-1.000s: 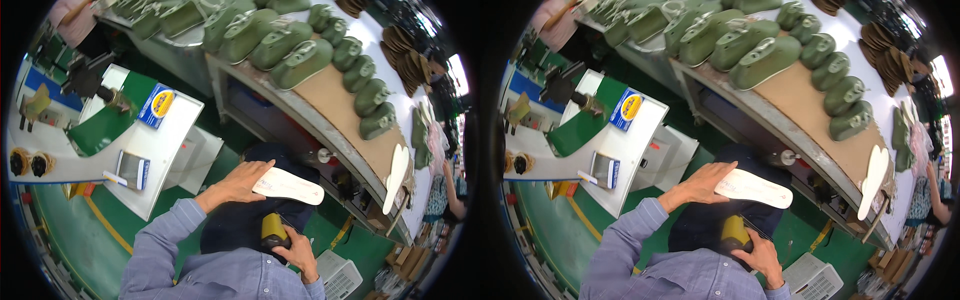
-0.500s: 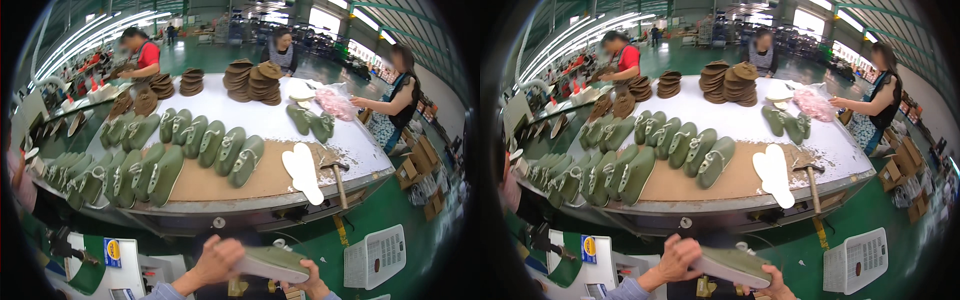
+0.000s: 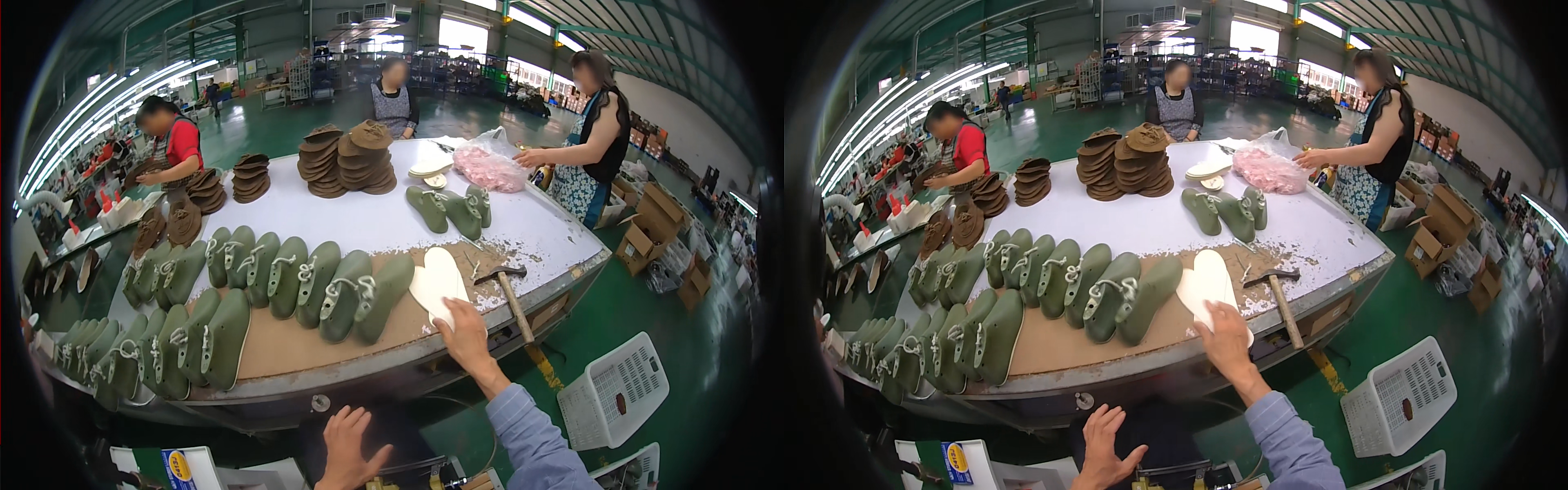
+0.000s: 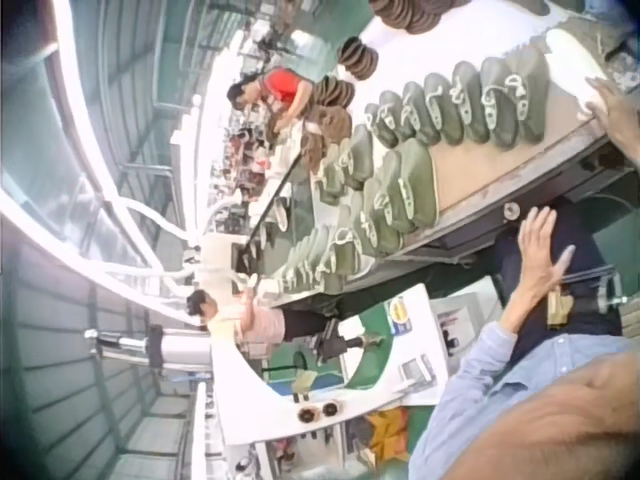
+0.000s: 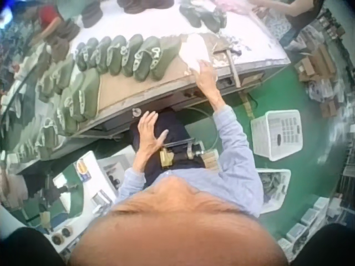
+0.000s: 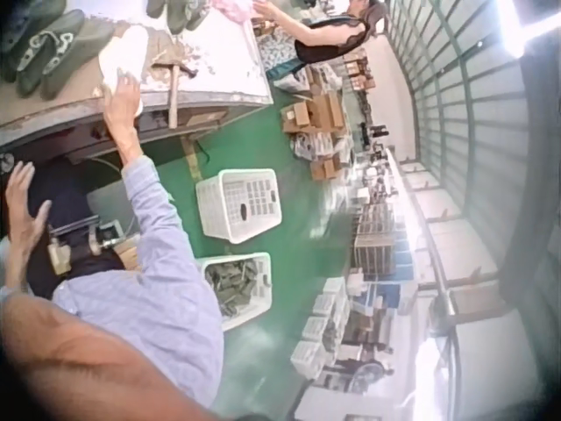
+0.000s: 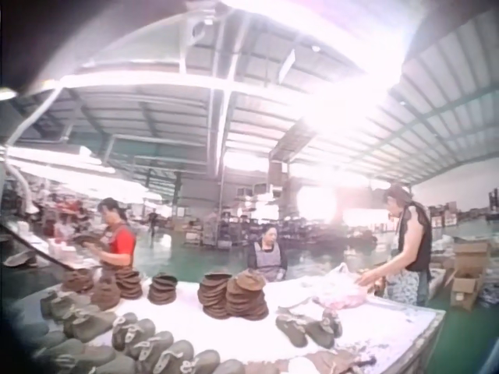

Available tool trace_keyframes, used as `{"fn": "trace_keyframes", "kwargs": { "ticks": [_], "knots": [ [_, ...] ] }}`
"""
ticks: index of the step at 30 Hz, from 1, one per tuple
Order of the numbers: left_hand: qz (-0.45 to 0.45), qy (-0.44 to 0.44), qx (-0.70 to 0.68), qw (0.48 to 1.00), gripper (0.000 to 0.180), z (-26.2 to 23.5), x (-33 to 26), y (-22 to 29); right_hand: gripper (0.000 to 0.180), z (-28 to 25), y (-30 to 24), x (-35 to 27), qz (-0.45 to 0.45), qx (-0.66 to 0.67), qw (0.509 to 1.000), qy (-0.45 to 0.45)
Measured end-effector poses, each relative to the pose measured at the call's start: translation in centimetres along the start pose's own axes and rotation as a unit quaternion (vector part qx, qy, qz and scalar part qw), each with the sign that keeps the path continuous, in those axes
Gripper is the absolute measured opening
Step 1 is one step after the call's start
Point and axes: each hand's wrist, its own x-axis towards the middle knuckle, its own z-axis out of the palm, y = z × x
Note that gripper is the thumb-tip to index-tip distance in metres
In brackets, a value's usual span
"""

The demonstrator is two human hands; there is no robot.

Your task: The person applies adhesive to white shoe insoles using a handheld yellow glue gun, then inserts each insole into a green shoe upper. The person handles the insoles and shoes one at a time, placing the finished units on the table.

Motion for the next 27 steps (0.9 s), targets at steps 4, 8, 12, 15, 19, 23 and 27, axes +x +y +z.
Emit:
{"fn": "trace_keyframes", "kwargs": {
  "ticks": [4, 8, 12, 15, 19, 23, 27],
  "knots": [
    [-0.007, -0.004, 0.006, 1.000, 0.079, 0.9, 0.1, -1.3, 0.066, -1.6, 3.4, -1.6, 0.073, -0.169, 0.977, -0.111],
    [0.011, -0.033, -0.014, 0.999, 0.072, 1.6, 2.6, -1.2, 0.058, -2.6, 5.5, -1.5, 0.066, -0.137, 0.984, -0.097],
    [0.013, -0.002, 0.001, 1.000, 0.071, 0.5, 4.4, -1.6, 0.047, -4.8, 2.1, 1.0, 0.049, -0.122, 0.991, -0.006],
    [0.021, 0.029, 0.001, 0.999, 0.069, 0.8, 6.3, -2.4, 0.043, -7.1, 0.3, 2.3, 0.063, -0.101, 0.989, 0.093],
    [0.006, 0.037, -0.090, 0.995, 0.078, 1.8, 9.9, -2.5, 0.039, -6.8, -1.8, 2.9, 0.099, 0.044, 0.979, 0.175],
    [-0.096, 0.102, -0.473, 0.870, 0.077, 3.4, 13.7, 0.7, 0.044, -3.8, -8.4, 0.3, -0.164, 0.187, 0.968, -0.030],
    [-0.181, 0.161, -0.491, 0.837, 0.046, 1.4, 14.4, -0.3, 0.061, -1.8, -5.1, 2.2, -0.013, 0.061, 0.997, 0.038]
  ]
}}
